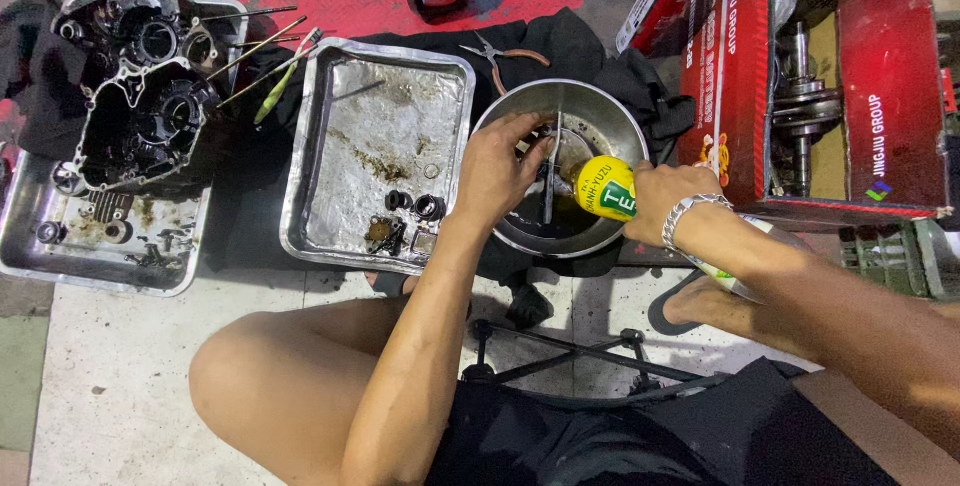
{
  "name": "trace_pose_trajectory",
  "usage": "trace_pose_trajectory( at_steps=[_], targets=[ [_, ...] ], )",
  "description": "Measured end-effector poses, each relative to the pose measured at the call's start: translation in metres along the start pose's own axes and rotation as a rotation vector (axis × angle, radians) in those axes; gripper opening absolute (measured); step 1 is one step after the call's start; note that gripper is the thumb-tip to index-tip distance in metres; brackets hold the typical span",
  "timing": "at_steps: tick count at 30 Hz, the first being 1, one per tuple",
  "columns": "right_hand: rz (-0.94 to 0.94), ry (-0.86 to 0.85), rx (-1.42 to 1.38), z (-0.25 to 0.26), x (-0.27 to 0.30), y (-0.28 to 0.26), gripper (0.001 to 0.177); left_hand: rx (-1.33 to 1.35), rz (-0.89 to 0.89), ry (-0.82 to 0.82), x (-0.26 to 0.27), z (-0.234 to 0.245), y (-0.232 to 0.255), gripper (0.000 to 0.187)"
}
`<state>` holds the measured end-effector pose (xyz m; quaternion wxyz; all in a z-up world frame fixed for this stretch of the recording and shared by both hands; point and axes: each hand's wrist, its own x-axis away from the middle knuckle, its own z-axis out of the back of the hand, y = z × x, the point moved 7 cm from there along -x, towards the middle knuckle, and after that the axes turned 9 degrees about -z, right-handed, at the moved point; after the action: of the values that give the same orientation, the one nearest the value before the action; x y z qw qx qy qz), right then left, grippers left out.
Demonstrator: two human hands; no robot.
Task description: The person cleans small mechanical parts by pouring a yellow liquid from a bottle into a metal bowl and scrubbing each part with a toothbrush. The person handles several small metal components one at a time, rinsing and brushing them before placing them into a tray.
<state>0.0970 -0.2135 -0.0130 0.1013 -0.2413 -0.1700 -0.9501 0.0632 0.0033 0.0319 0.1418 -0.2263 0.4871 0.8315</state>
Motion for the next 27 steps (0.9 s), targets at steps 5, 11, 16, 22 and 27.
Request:
trace_pose_trajectory(
  at_steps=[5,11,16,22,27],
  targets=[
    [0.003,-0.012,0.007,0.005,0.007,-0.002,0.063,-0.079,-0.033,-0.011,0.000,-0.001,-0.002,0.026],
    [-0.027,-0.026,-0.124,0.012,0.026,0.012,0.077,-0.104,0.155,-0.001,0.006,0.007,-0.015,0.024],
    [-0.046,-0.021,-0.256,0.005,0.036,0.030,0.074,-0.543,0.334,-0.192,0.028,0.026,-0.056,0.022],
    [-0.058,-0.091,-0.312,-0.016,0.030,0.040,0.074,-0.693,0.734,-0.592,0.061,0.025,-0.093,0.030],
    [-0.069,-0.136,-0.315,-0.023,0.026,0.049,0.074,-0.707,0.710,-0.755,0.070,0.008,-0.101,0.043]
  ],
)
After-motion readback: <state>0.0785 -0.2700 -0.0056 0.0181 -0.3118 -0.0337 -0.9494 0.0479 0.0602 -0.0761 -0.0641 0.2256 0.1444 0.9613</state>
